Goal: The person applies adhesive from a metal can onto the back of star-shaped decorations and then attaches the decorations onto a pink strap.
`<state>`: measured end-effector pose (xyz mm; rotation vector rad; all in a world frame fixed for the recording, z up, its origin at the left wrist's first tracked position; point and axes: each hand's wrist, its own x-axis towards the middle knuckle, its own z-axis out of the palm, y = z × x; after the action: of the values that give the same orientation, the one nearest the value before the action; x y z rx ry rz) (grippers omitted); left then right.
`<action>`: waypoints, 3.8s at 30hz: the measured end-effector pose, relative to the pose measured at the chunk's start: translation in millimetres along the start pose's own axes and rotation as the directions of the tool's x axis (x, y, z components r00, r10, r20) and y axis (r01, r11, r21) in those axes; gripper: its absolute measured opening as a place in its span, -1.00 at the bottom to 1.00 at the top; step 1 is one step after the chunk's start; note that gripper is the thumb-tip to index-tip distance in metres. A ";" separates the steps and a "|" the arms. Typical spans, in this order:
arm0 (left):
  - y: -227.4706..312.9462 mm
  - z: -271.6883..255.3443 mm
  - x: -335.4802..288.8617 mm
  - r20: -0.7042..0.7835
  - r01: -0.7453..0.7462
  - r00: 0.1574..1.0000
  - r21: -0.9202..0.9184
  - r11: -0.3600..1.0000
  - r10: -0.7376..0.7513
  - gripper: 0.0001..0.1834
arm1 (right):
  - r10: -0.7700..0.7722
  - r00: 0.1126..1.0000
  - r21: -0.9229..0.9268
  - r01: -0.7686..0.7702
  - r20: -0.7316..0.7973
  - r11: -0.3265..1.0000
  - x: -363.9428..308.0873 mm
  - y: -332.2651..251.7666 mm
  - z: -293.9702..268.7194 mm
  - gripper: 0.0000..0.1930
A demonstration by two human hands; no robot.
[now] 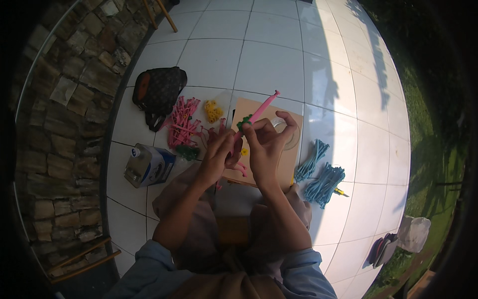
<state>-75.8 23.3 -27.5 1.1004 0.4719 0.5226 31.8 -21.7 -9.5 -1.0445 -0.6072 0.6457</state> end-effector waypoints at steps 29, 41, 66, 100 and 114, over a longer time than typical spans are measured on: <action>54.4 12.8 13.8 0.173 0.239 0.971 -0.621 0.747 -0.167 -0.57 | -0.184 0.964 0.086 0.171 0.191 0.982 -48.4 -97.0 -11.4 -0.43; 93.6 17.7 17.0 0.013 -0.114 0.992 -0.304 0.946 0.124 -0.89 | 0.728 0.654 0.613 -0.666 0.206 0.425 -138.3 -7.5 -58.3 -0.55; 14.1 -29.4 35.3 0.310 -0.506 0.716 0.848 0.158 0.626 -0.71 | -0.001 0.996 0.040 -0.002 0.090 0.999 30.7 -9.1 -37.9 -0.17; -0.9 -69.5 33.7 -0.515 -0.191 0.806 0.236 0.953 0.290 -0.79 | 0.265 0.810 -0.776 0.325 0.524 0.540 -20.2 131.4 -84.8 -0.34; -13.0 -69.0 40.3 -0.471 -0.111 0.849 0.284 0.952 0.239 -0.79 | 0.180 0.868 -0.701 0.234 0.462 0.673 -14.5 127.9 -81.8 -0.36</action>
<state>-83.3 92.1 -69.6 1.2533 0.9169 0.9449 56.8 -34.1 -159.5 -1.6448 -1.4361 0.6529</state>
